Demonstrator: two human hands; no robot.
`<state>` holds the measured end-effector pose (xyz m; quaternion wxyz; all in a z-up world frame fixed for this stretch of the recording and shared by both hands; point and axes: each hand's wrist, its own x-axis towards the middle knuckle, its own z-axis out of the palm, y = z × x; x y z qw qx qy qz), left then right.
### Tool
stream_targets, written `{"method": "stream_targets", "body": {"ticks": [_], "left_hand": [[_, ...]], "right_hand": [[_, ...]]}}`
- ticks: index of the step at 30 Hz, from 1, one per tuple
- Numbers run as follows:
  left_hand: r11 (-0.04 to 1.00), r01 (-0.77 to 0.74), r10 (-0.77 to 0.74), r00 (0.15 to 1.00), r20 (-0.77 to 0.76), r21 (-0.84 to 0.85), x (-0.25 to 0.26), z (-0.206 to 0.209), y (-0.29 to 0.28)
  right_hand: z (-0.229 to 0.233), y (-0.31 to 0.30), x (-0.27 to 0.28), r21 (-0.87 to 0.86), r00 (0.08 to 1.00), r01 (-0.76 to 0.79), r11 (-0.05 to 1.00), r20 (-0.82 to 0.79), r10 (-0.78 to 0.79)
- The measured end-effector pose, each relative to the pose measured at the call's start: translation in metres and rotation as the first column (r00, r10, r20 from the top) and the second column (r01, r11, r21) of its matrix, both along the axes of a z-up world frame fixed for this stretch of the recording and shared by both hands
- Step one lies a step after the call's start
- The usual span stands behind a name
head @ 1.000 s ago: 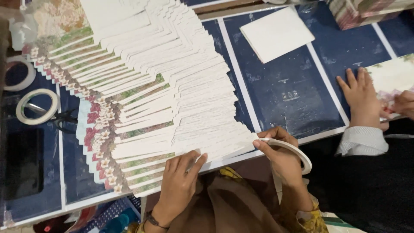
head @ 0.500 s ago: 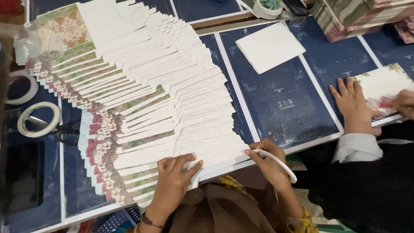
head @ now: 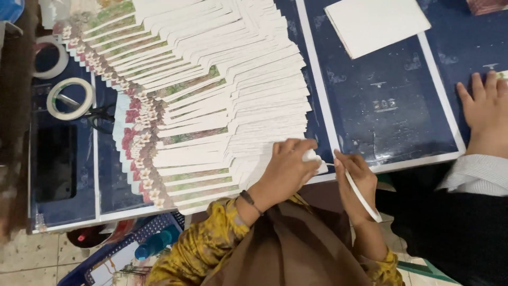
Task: The person applies adhesive tape to the spine of a stack of booklets using a roll of tape. They press the tape down along the edge of the booklets to secure the binding. The person works at a table with a large stack of booklets and a basket of finished items nearby.
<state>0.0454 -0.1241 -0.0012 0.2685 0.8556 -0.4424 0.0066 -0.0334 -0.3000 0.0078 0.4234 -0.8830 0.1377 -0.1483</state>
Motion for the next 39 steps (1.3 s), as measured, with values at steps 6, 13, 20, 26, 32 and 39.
{"method": "stream_targets", "body": {"ticks": [6, 13, 20, 26, 32, 39], "left_hand": [[0.955, -0.289, 0.251, 0.910, -0.330, -0.071, 0.006, 0.003, -0.027], [0.939, -0.344, 0.312, 0.851, -0.422, -0.001, 0.005, 0.013, -0.033], [0.949, -0.310, 0.264, 0.875, -0.405, -0.052, 0.003, 0.008, -0.025], [0.757, -0.324, -0.029, 0.851, -0.524, -0.568, 0.002, 0.024, 0.035], [0.881, -0.424, 0.298, 0.842, -0.450, -0.210, -0.013, 0.019, 0.133], [0.891, -0.427, 0.316, 0.828, -0.464, -0.155, -0.025, 0.015, 0.142]], "right_hand": [[-0.039, -0.020, -0.004, -0.090, 0.996, 0.076, 0.993, 0.048, -0.072], [-0.074, -0.014, -0.011, -0.242, 0.963, 0.063, 0.968, 0.269, 0.005], [-0.025, -0.030, -0.021, 0.280, 0.958, 0.227, 0.933, 0.108, -0.265], [0.030, -0.006, -0.013, 0.073, 0.952, -0.121, 0.990, -0.273, 0.137], [0.036, 0.069, 0.016, 0.278, 0.859, -0.417, 0.865, -0.192, 0.475], [0.023, 0.094, 0.027, 0.130, 0.805, -0.481, 0.867, -0.325, 0.496]]}}
